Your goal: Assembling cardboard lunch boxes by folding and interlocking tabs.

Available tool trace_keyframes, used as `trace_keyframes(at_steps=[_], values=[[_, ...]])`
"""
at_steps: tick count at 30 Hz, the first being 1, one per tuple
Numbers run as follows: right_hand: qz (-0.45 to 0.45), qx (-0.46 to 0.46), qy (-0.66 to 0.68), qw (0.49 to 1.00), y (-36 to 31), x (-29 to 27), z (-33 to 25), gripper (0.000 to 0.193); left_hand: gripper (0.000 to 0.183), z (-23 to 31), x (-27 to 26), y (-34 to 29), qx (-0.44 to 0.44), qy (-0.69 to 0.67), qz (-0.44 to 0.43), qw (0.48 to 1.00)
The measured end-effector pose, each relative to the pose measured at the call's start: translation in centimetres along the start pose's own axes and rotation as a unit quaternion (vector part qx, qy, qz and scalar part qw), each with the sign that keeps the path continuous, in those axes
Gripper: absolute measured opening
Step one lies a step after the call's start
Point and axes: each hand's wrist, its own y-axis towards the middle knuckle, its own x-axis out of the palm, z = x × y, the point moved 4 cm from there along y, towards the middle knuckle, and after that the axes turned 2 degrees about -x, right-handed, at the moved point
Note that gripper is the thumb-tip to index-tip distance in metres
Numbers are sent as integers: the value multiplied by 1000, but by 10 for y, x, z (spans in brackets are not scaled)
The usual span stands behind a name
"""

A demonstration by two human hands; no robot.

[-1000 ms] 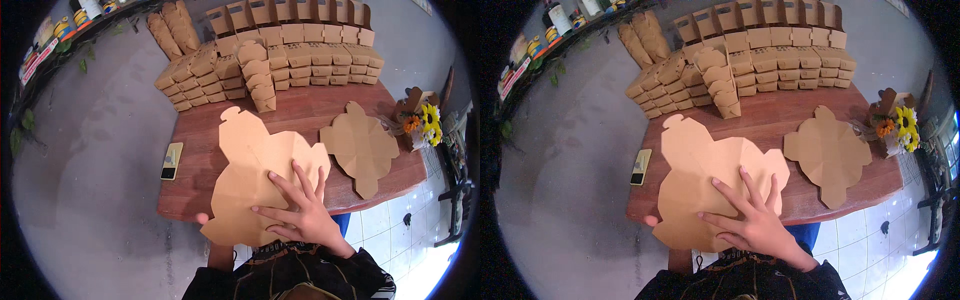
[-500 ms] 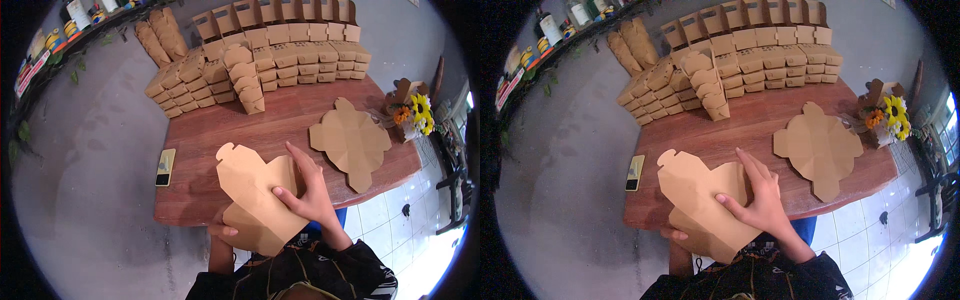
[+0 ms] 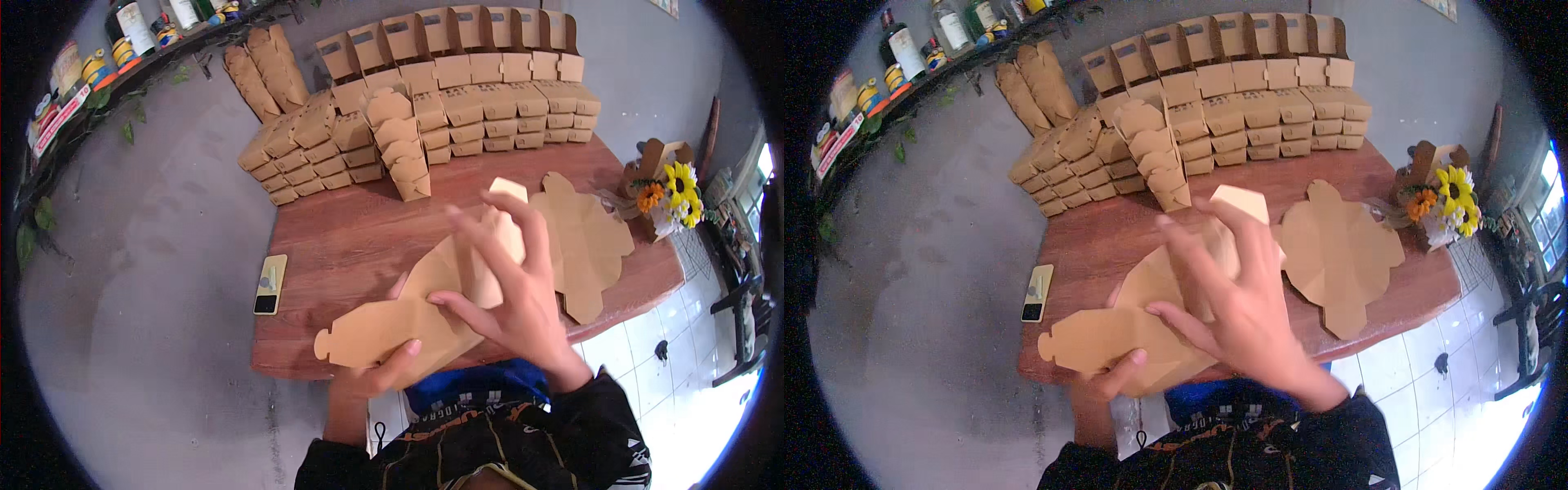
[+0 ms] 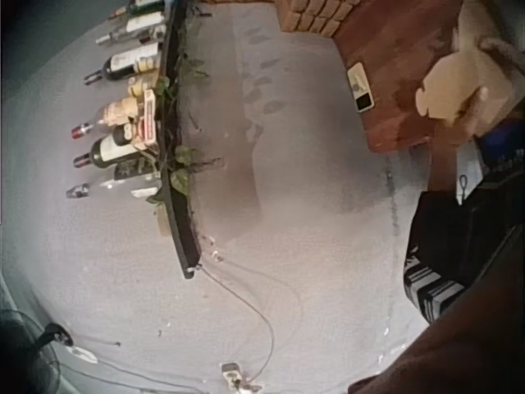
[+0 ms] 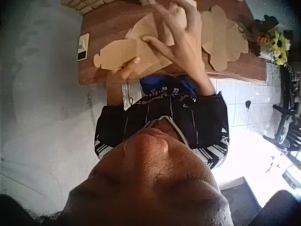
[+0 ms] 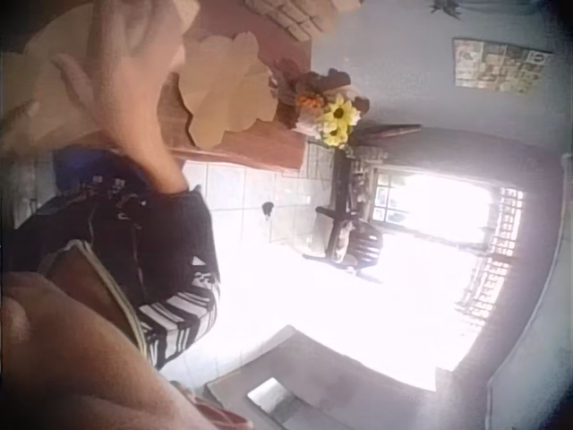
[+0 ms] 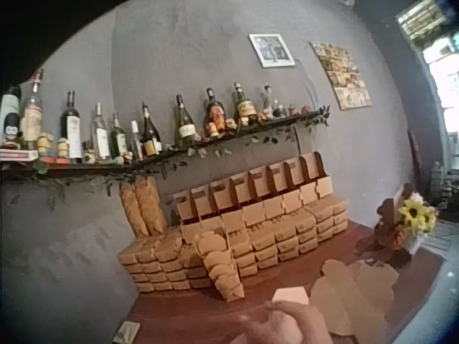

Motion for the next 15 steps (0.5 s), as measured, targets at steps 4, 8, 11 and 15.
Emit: trace_keyframes(at_steps=[4, 8, 11, 15], values=[[-29, 79, 223, 971, -15, 19, -3, 51, 41, -4, 9, 7, -46, -40, 9, 998], [63, 10, 243, 968, -20, 23, 3, 35, 53, -15, 15, 12, -100, -160, 49, 981], [103, -147, 163, 970, -22, 19, 2, 34, 54, -26, 16, 8, -168, -214, 119, 955], [111, -274, 122, 947, -22, 18, 6, 29, 62, -27, 17, -3, -197, -319, 112, 920]])
